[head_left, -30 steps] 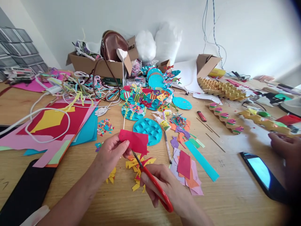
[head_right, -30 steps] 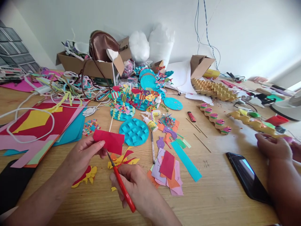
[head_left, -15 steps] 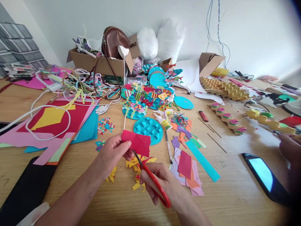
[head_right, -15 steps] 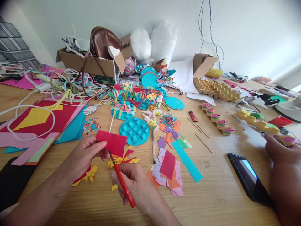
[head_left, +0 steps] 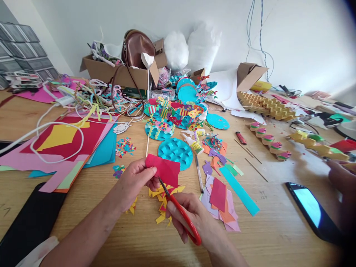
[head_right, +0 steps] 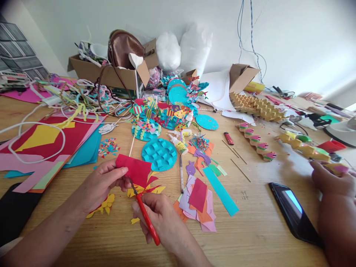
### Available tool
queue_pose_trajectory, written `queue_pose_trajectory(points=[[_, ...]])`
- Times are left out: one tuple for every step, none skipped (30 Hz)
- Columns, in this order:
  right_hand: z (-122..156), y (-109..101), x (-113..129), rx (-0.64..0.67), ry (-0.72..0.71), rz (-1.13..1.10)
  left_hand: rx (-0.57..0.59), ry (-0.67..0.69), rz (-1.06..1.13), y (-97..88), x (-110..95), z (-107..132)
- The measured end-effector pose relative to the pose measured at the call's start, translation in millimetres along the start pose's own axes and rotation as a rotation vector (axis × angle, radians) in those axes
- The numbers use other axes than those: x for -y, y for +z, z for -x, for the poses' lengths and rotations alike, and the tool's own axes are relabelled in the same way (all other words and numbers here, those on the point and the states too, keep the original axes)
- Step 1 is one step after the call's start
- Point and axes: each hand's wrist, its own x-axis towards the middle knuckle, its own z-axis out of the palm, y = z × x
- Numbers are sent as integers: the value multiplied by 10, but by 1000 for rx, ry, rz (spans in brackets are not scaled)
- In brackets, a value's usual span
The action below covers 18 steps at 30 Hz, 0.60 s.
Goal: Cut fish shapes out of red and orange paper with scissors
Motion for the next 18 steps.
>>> queue_pose_trajectory(points=[[-3,-3,0,2,7,-7,0,-8,11,3,-5,4],[-6,-6,0,5,11,-12,2,-15,22,5,-10,7],[-9,-9,-1,10,13,-17,4,-20,31,6,-15,10],[-10,-11,-3,12,13,-23,9,-25,36,6,-20,13],[-11,-13,-6,16,12,-28,13,-30,38,5,-23,14],[-10,-15,-9,17,10,-30,18,-33,36,4,-26,14],[-8,-16,-13,17,9,-29,22,-34,31,4,-27,13],[-5,-17,-15,16,7,-27,24,-35,25,3,-26,11],[-1,-17,-17,17,5,-22,26,-35,19,2,-24,7],[3,-18,-18,16,4,-17,26,-34,15,2,-20,4],[6,-19,-19,15,7,-12,28,-34,11,1,-15,0],[9,-19,-20,12,11,-8,30,-35,8,1,-9,-3],[11,-20,-22,10,15,-4,30,-38,6,0,-4,-6],[11,-21,-26,9,15,-1,30,-40,6,-1,2,-7],[10,-22,-30,10,9,0,30,-41,6,-2,6,-8],[9,-23,-35,13,1,-1,29,-42,7,-2,8,-7],[7,-24,-41,15,-8,-5,28,-43,10,-2,9,-7],[5,-25,-46,17,-14,-9,27,-43,13,-2,8,-6]])
